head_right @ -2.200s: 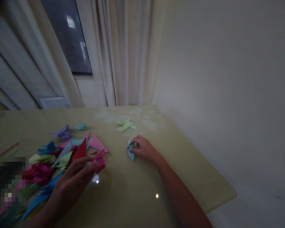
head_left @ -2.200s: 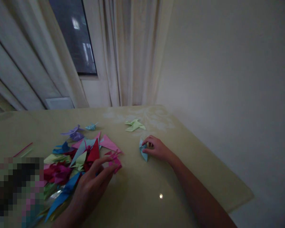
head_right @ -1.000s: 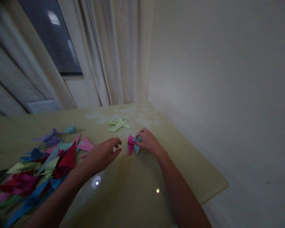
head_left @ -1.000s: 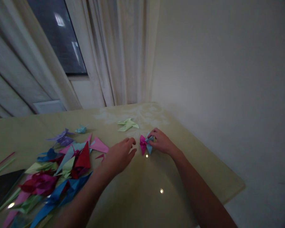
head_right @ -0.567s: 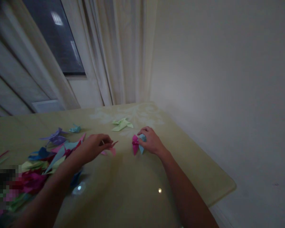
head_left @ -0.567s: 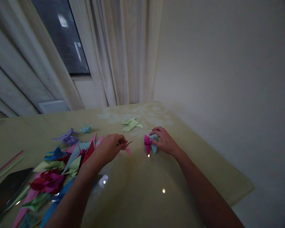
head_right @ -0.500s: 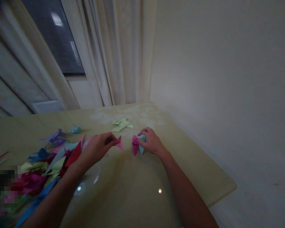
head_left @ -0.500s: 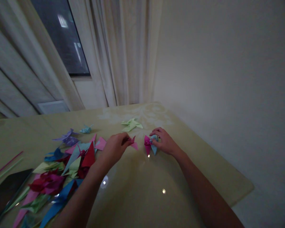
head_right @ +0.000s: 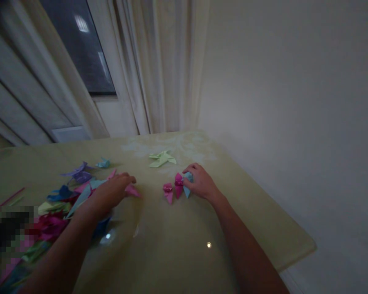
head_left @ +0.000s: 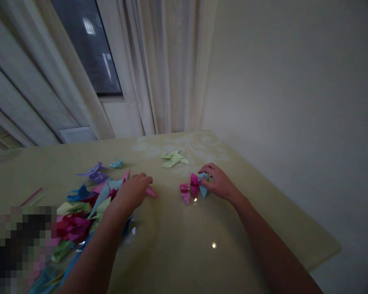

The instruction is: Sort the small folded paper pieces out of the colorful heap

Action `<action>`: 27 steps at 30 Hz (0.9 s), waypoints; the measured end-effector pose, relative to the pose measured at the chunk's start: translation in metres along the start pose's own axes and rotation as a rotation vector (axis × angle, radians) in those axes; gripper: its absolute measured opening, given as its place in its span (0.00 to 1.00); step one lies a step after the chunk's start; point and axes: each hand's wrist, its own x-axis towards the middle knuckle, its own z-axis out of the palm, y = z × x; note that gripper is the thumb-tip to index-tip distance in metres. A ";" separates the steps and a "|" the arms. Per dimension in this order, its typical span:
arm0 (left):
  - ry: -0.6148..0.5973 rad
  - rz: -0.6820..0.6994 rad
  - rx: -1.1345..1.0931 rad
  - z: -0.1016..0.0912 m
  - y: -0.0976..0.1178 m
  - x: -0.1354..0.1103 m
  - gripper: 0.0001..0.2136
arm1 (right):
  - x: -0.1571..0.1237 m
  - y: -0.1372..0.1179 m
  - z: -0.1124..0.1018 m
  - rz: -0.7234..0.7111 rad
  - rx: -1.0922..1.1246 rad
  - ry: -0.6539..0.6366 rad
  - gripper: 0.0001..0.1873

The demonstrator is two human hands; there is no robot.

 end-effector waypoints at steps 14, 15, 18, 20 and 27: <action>-0.082 0.021 -0.048 0.006 -0.008 0.012 0.12 | -0.009 -0.033 0.023 -0.104 -0.192 -0.125 0.38; -0.080 0.027 -0.051 0.006 -0.008 0.012 0.12 | -0.010 -0.032 0.026 -0.108 -0.200 -0.127 0.37; -0.079 0.047 -0.044 0.007 -0.010 0.012 0.12 | -0.009 -0.031 0.036 -0.109 -0.214 -0.124 0.34; -0.079 0.047 -0.034 0.009 -0.012 0.012 0.12 | -0.006 -0.029 0.040 -0.104 -0.218 -0.105 0.32; -0.086 0.037 -0.016 0.014 -0.019 0.015 0.09 | -0.003 -0.026 0.037 -0.104 -0.287 0.009 0.36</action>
